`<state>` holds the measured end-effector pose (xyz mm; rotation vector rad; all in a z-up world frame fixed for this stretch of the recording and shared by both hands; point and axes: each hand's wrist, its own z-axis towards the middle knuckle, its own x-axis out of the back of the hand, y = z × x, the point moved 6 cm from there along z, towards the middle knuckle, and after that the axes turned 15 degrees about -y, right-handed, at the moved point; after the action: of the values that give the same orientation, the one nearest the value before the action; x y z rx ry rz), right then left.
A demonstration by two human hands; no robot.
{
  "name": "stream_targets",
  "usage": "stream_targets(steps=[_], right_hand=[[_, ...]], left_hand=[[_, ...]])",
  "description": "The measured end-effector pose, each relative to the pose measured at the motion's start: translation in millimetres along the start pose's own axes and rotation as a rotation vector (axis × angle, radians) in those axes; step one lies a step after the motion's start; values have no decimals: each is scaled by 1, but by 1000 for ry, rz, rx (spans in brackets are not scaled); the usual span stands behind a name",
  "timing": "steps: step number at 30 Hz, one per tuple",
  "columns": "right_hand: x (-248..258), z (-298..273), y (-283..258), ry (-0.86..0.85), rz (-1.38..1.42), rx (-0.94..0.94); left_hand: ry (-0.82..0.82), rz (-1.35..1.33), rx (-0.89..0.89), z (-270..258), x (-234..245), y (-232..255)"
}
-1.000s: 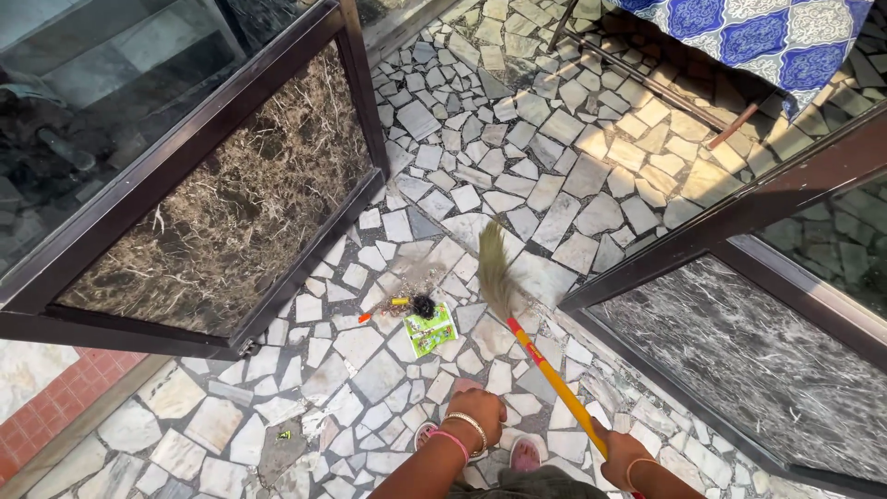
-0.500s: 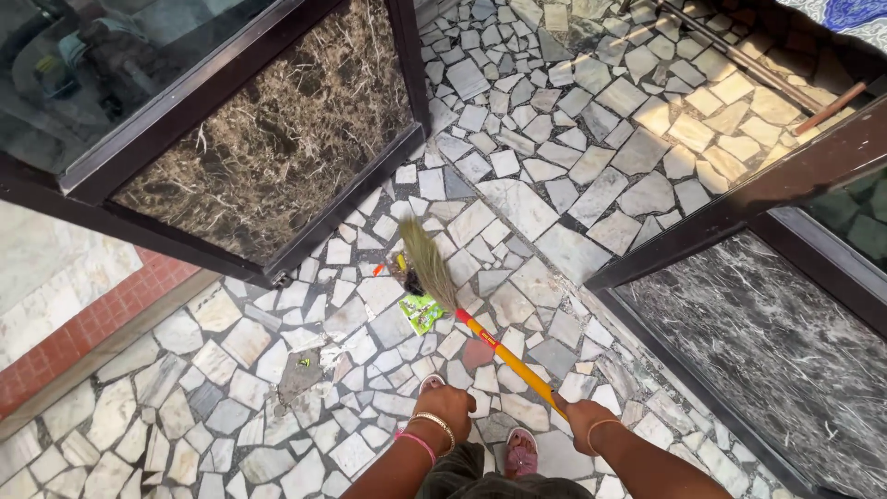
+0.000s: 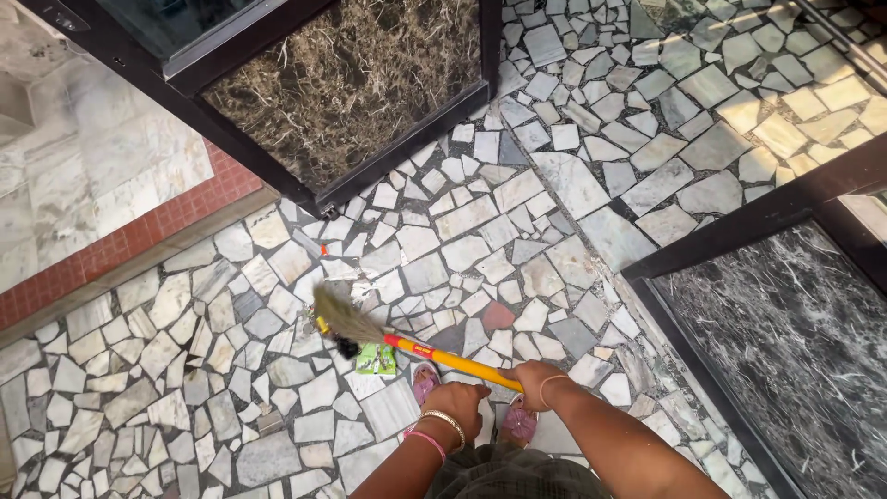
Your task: The person is sweeping the floor and stairs in various indoor and outdoor areas of a house using a broom and dustpan.
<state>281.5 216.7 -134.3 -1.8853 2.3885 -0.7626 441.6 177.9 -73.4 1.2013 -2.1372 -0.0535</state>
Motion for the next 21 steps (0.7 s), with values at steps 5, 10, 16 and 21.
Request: stream_targets(steps=[5,10,16,21], right_hand=[[-24,-37,39,114,173,-16],[-95,-80,73,317,558,-247],[-146,-104,48,532,1100,-536],[-228,-69,51,458,896,-625]], left_hand=[[-45,47,-74,-9,17,44],[-28,129,-226,-8,14,89],[-76,131,-431,-59,-35,124],[-75,193,-536,-123,-92,106]])
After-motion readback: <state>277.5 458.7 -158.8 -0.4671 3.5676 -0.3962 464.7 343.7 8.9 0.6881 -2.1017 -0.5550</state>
